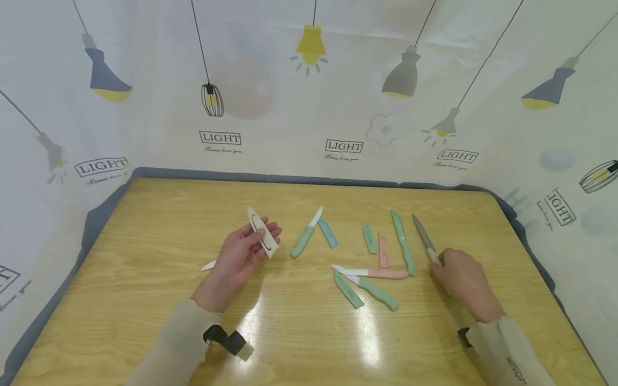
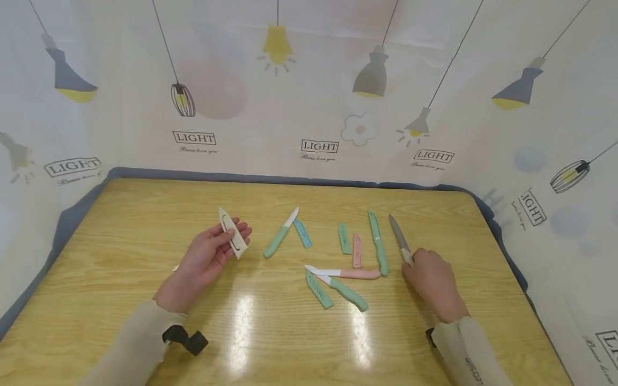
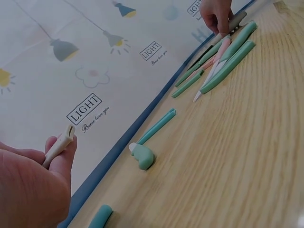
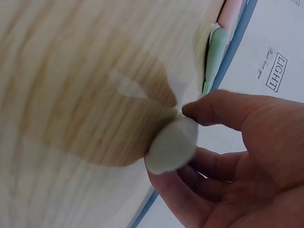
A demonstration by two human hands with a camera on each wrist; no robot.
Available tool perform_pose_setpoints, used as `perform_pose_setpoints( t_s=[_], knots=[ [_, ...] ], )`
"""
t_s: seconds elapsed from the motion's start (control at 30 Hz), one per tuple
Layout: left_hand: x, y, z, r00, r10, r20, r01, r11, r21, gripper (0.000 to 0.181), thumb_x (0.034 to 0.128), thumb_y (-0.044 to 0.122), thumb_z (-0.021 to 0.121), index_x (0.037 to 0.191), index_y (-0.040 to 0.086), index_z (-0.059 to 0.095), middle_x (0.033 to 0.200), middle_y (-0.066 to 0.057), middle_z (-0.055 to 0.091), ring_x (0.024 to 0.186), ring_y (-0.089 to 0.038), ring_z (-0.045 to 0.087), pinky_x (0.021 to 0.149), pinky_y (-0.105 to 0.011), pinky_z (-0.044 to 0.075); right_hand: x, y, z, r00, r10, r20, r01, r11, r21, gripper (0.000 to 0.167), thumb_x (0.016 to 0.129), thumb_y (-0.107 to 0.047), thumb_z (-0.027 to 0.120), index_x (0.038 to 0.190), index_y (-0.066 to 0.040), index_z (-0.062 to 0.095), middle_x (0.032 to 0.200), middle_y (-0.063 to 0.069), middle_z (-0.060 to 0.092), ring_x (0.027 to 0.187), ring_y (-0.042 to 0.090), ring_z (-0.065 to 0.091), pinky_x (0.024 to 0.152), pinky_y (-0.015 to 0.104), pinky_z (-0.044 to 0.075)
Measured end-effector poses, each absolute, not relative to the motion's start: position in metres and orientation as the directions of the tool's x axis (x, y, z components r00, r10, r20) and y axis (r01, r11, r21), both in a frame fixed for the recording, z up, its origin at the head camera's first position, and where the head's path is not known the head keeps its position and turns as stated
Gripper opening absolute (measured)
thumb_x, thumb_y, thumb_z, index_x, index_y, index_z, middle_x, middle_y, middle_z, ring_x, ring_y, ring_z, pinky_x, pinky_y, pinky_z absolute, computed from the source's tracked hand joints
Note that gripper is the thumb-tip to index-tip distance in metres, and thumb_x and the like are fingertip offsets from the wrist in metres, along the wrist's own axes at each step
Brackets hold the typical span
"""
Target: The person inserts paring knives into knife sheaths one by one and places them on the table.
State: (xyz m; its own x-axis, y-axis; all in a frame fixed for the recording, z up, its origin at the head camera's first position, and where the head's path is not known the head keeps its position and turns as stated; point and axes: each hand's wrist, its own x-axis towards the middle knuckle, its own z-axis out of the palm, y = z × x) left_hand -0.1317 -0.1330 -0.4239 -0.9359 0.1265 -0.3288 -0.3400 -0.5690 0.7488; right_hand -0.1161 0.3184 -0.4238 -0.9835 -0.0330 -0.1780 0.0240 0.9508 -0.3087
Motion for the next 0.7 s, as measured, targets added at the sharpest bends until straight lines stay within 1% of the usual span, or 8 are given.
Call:
perform_pose_setpoints(
  t_s=[0.07, 0.13, 0.17, 0.27, 0.37, 0.43, 0.57, 0.7],
  knots=[
    [-0.132, -0.131, -0.425, -0.935, 0.128, -0.331, -0.343, -0.563, 0.752, 0.048, 0.1104, 0.0, 0.039, 0.157, -0.008, 0.028, 0.147, -0.023, 0.053, 0.115, -0.018, 0.069, 0.107, -0.035, 0.052, -0.115, 0.319, -0.425, -0.986, -0.025, -0.162, 0.026, 0.953, -0.302, 0.024, 0.092, -0.017, 0.053, 0.079, 0.002, 0.058, 0.066, 0.007, 0.051, 0.057, 0.021, 0.047, 0.048, 0.031, 0.039],
    [-0.132, -0.13, -0.426, -0.933, 0.124, -0.337, -0.345, -0.565, 0.749, 0.048, 0.1102, -0.001, 0.039, 0.157, -0.008, 0.03, 0.149, -0.025, 0.051, 0.115, -0.018, 0.07, 0.106, -0.035, 0.053, -0.114, 0.319, -0.425, -0.988, -0.013, -0.152, 0.033, 0.954, -0.299, 0.023, 0.091, -0.018, 0.051, 0.072, -0.004, 0.051, 0.063, 0.006, 0.048, 0.055, 0.021, 0.045, 0.047, 0.032, 0.037],
    [-0.132, -0.129, -0.427, -0.933, 0.124, -0.337, -0.346, -0.563, 0.751, 0.048, 0.1103, -0.001, 0.039, 0.157, -0.008, 0.029, 0.15, -0.025, 0.049, 0.115, -0.018, 0.069, 0.106, -0.035, 0.053, -0.114, 0.32, -0.425, -0.989, -0.007, -0.148, 0.038, 0.953, -0.3, 0.023, 0.091, -0.018, 0.05, 0.07, -0.006, 0.049, 0.062, 0.006, 0.046, 0.054, 0.021, 0.044, 0.047, 0.032, 0.037],
    [-0.132, -0.128, -0.428, -0.931, 0.122, -0.343, -0.348, -0.577, 0.739, 0.048, 0.1104, 0.0, 0.039, 0.157, -0.008, 0.029, 0.156, -0.029, 0.042, 0.116, -0.018, 0.069, 0.106, -0.035, 0.053, -0.112, 0.321, -0.426, -0.991, -0.006, -0.137, 0.037, 0.949, -0.312, 0.025, 0.094, -0.018, 0.046, 0.073, -0.005, 0.046, 0.064, 0.007, 0.045, 0.055, 0.022, 0.043, 0.047, 0.032, 0.036],
    [-0.132, -0.128, -0.429, -0.927, 0.127, -0.352, -0.357, -0.585, 0.728, 0.049, 0.1108, 0.0, 0.038, 0.158, -0.006, 0.028, 0.159, -0.03, 0.036, 0.117, -0.019, 0.069, 0.106, -0.034, 0.053, -0.11, 0.322, -0.425, -0.991, 0.001, -0.136, 0.047, 0.941, -0.336, 0.027, 0.098, -0.018, 0.04, 0.08, 0.0, 0.047, 0.066, 0.01, 0.046, 0.057, 0.024, 0.044, 0.048, 0.033, 0.037],
    [-0.132, -0.127, -0.429, -0.924, 0.125, -0.36, -0.361, -0.591, 0.721, 0.048, 0.1108, 0.0, 0.039, 0.158, -0.005, 0.03, 0.159, -0.029, 0.035, 0.12, -0.02, 0.068, 0.106, -0.034, 0.053, -0.108, 0.323, -0.424, -0.989, 0.012, -0.147, 0.065, 0.931, -0.36, 0.029, 0.101, -0.018, 0.036, 0.09, 0.006, 0.048, 0.068, 0.011, 0.047, 0.057, 0.024, 0.045, 0.048, 0.034, 0.038],
    [-0.131, -0.127, -0.43, -0.924, 0.122, -0.361, -0.362, -0.578, 0.731, 0.049, 0.1109, 0.001, 0.038, 0.158, -0.005, 0.029, 0.158, -0.028, 0.039, 0.127, -0.024, 0.063, 0.106, -0.034, 0.053, -0.106, 0.324, -0.42, -0.987, 0.014, -0.162, 0.081, 0.903, -0.421, 0.043, 0.106, -0.021, 0.028, 0.113, 0.018, 0.043, 0.07, 0.013, 0.048, 0.056, 0.024, 0.046, 0.046, 0.035, 0.04],
    [-0.132, -0.125, -0.43, -0.926, 0.115, -0.36, -0.357, -0.579, 0.733, 0.049, 0.1108, 0.001, 0.038, 0.158, -0.005, 0.029, 0.157, -0.027, 0.042, 0.128, -0.025, 0.062, 0.106, -0.033, 0.053, -0.102, 0.321, -0.415, -0.989, -0.004, -0.149, 0.069, 0.873, -0.483, 0.054, 0.111, -0.028, 0.023, 0.127, 0.022, 0.038, 0.075, 0.014, 0.049, 0.057, 0.024, 0.046, 0.047, 0.035, 0.04]
  ],
)
